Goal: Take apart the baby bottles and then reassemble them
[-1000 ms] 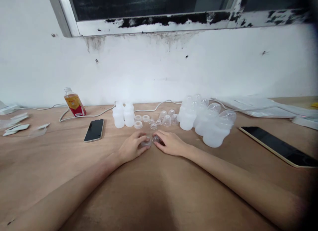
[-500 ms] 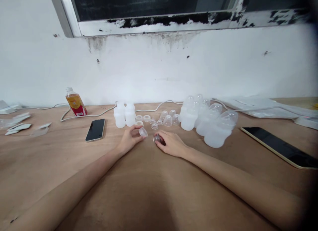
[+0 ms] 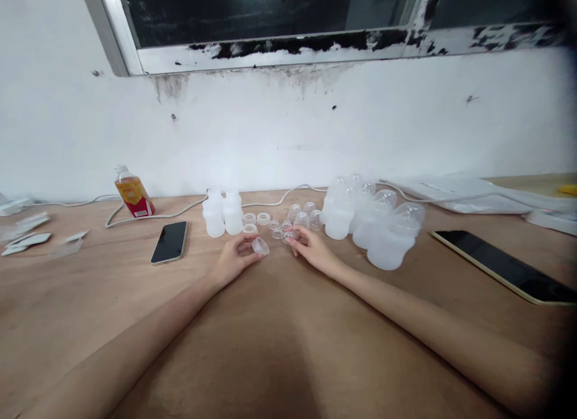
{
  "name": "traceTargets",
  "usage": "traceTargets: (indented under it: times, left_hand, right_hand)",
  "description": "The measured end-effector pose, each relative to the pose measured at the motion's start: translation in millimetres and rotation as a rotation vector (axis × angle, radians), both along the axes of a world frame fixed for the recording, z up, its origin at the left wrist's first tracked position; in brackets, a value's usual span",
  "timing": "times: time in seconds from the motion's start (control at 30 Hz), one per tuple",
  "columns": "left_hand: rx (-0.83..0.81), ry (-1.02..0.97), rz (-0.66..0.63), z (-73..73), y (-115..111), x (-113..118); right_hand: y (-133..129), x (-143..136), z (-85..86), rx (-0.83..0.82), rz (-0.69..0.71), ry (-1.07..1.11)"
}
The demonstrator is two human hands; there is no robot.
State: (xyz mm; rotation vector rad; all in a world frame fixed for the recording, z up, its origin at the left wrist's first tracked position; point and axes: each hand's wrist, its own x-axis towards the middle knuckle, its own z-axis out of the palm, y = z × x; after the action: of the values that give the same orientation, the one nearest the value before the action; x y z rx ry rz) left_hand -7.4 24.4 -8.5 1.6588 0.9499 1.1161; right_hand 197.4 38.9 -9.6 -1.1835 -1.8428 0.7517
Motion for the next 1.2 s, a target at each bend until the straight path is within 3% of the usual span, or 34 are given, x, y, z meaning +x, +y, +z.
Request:
traceTargets:
  times: [0.23,0.7,0.83,1.0,1.2]
  left_hand:
    - [-0.014,0.008,0.007,-1.8,1.8,0.2]
    - [-0.030,0.017,-0.008,-0.4,-0.1,0.4]
    - [-0.026,0.028,-0.009,1.1,-2.2,1.2]
    - [0.082,0.066,-0.051,4.7,-8.2,5.2]
    - [0.293,0.224,-0.034,7.6,-13.3,5.1]
  right_hand:
    - [6.8,1.0,-4.5,-0.100,0.040,0.187]
    - [5.6,1.5,-1.7,-0.085,0.058,0.152]
    - [-1.4,-1.0,0.6,0.073,0.022,0.119]
    - [-20.6,-14.4,6.5,0.330,-0.016,-0.070]
    - [-32.2,-19.5,7.7,0.526,0.282,-0.238]
